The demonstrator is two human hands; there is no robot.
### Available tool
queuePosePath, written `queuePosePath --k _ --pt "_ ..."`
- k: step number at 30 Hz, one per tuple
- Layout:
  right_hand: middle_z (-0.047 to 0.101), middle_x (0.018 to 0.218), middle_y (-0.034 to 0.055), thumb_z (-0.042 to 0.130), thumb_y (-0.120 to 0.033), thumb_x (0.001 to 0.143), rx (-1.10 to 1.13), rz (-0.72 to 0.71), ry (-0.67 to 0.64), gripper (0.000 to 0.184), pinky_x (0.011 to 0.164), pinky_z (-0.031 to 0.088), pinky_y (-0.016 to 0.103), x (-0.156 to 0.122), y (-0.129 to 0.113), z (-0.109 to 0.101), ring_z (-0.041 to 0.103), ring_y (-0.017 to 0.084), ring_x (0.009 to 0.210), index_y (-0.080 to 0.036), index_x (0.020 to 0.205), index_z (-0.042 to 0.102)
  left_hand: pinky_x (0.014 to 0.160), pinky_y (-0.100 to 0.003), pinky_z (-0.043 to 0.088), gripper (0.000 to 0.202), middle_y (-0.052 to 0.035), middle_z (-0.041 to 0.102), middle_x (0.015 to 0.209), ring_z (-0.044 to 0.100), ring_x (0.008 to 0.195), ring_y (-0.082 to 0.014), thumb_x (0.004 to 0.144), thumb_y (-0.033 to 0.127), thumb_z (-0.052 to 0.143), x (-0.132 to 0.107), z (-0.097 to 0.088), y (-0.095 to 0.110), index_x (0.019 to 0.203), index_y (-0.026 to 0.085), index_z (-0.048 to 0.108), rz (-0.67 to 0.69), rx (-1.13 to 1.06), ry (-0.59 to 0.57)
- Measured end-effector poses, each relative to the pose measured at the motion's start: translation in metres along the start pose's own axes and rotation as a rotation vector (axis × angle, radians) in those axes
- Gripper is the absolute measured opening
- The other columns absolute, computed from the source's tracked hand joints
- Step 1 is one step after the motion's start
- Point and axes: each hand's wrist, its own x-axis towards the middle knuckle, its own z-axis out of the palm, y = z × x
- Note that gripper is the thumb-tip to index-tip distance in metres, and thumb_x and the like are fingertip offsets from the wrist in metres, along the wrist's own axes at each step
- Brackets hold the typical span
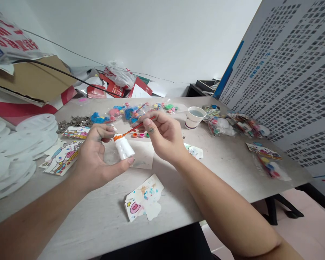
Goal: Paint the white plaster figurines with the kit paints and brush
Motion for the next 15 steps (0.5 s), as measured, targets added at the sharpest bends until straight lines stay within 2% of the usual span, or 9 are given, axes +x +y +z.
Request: queuePosePath --k 6,10,12,15 --pt "0.071 0.082 0.0021 0.063 -0.029 0.094 -0.001 -0.001 -0.042 0.012 0.074 0.059 0.027 -0.0003 -0.0022 0.0004 0.069 0.012 0.077 -0.019 0.091 0.069 0.094 -0.043 0.045 0.061 -0.0058 0.051 0.113 0.055 0.108 -0.0255 0.056 0.030 0.085 -0.0004 -0.0005 -0.0006 0.105 0.024 0.048 0.004 -0.019 -0.017" --pt "0.069 0.081 0.0010 0.066 -0.030 0.091 0.076 0.024 0.052 0.011 0.071 0.058 0.026 0.0030 -0.0014 -0.0025 0.067 0.011 0.074 -0.020 0.090 0.070 0.093 -0.043 0.044 0.059 -0.0061 0.051 0.111 0.054 0.110 -0.0261 0.058 0.031 0.084 0.0001 -0.0008 -0.0003 0.105 0.023 0.049 0.000 -0.025 -0.005" --pt "0.068 0.078 -0.0001 0.068 -0.029 0.089 0.233 0.108 0.107 0.010 0.069 0.057 0.024 0.0039 -0.0026 -0.0012 0.065 0.010 0.071 -0.020 0.088 0.070 0.093 -0.042 0.044 0.058 -0.0065 0.051 0.112 0.053 0.111 -0.0264 0.060 0.033 0.083 0.0001 -0.0011 -0.0002 0.106 0.023 0.049 0.001 -0.036 -0.002" --pt "0.064 0.072 -0.0024 0.068 -0.022 0.088 0.623 0.390 0.185 0.005 0.063 0.054 0.017 0.0020 -0.0097 0.0072 0.062 0.006 0.066 -0.017 0.087 0.067 0.090 -0.042 0.044 0.056 -0.0079 0.051 0.117 0.053 0.112 -0.0264 0.066 0.038 0.080 -0.0002 -0.0020 0.0006 0.109 0.023 0.049 0.005 -0.066 -0.015"
